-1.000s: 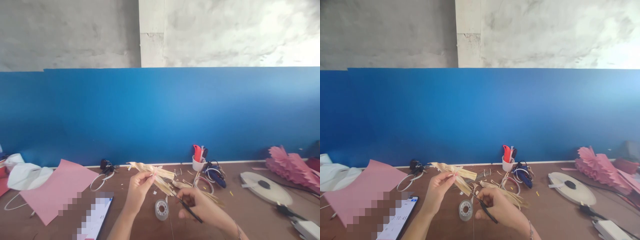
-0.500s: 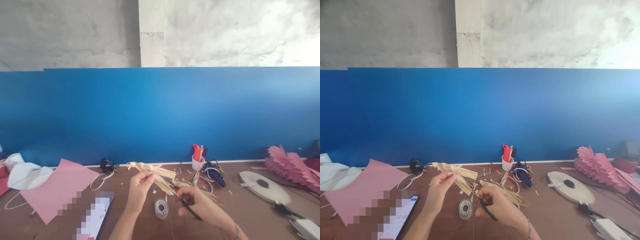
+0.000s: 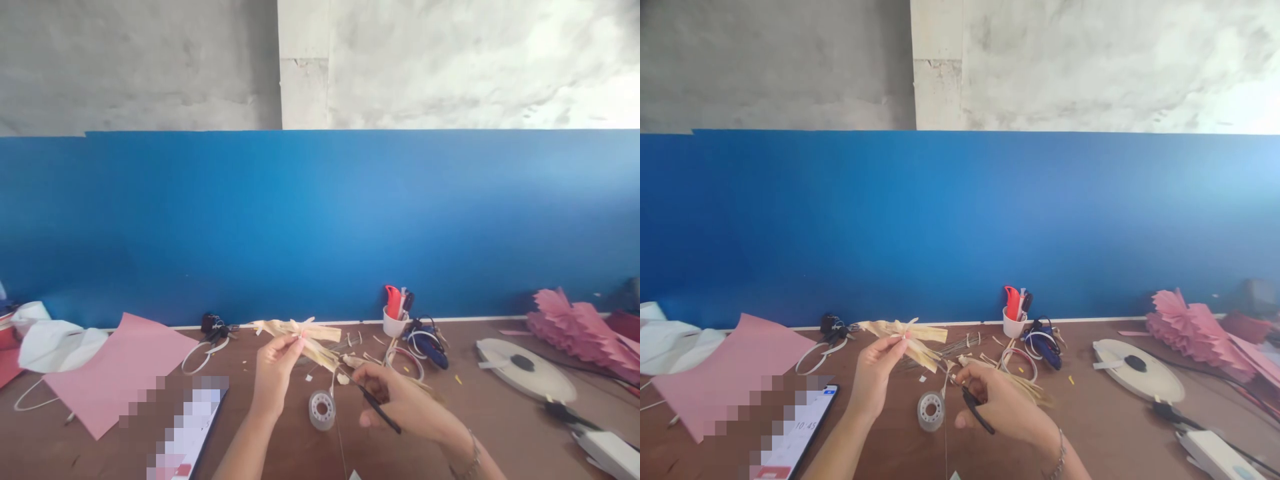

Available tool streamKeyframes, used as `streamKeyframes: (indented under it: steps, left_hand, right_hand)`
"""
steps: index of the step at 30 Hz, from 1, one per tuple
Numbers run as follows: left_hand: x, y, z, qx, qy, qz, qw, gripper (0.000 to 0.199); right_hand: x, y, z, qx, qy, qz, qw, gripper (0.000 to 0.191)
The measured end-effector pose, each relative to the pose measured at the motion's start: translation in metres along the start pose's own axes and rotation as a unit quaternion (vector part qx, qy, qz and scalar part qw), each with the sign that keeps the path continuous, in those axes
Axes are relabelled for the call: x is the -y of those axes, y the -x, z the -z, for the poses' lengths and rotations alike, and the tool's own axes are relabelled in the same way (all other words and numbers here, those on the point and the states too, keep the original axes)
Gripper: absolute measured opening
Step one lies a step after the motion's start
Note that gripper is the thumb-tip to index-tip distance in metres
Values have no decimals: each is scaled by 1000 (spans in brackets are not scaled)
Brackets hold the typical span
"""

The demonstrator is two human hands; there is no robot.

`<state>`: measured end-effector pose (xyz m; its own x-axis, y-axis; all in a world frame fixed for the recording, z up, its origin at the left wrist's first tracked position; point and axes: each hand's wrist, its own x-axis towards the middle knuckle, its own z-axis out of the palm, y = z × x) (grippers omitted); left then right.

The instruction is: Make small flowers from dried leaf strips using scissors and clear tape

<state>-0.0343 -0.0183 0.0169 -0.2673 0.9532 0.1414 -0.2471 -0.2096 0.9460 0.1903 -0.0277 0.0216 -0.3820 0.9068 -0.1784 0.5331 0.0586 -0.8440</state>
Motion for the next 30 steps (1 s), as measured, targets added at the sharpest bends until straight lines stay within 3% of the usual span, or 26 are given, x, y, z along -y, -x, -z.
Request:
streamKeyframes:
  steps: [4,10,12,14,17,19,30]
  left_hand:
    - [5,-5,4,-41,8,-12,999,27]
    - [9,-5,2,-42,0,-2,999,26]
    - [7,-4,2,-25,0,-1,1000,25]
    - [4,-5,3,-5,2,1,1000,24]
    - [2,-8,7,8,0,2,1000,23]
    - [2,-10,10,8,0,2,1000,23]
    - [1,-11,13,46,-25,17,998,22]
  right_hand:
    - [-13,-4,6,-40,79,-70,994,38]
    - [-30,-19,0,-105,116,-71,985,18]
    - [-29,-18,2,-73,82,-59,992,21]
    - [-27,-14,7,-4,11,-26,1000,26]
    - [-27,-8,17,111,-97,22,989,37]
    - [-29,-5,21,145,-132,28,980,42]
    - [-18,-2,21,137,-148,8,979,34]
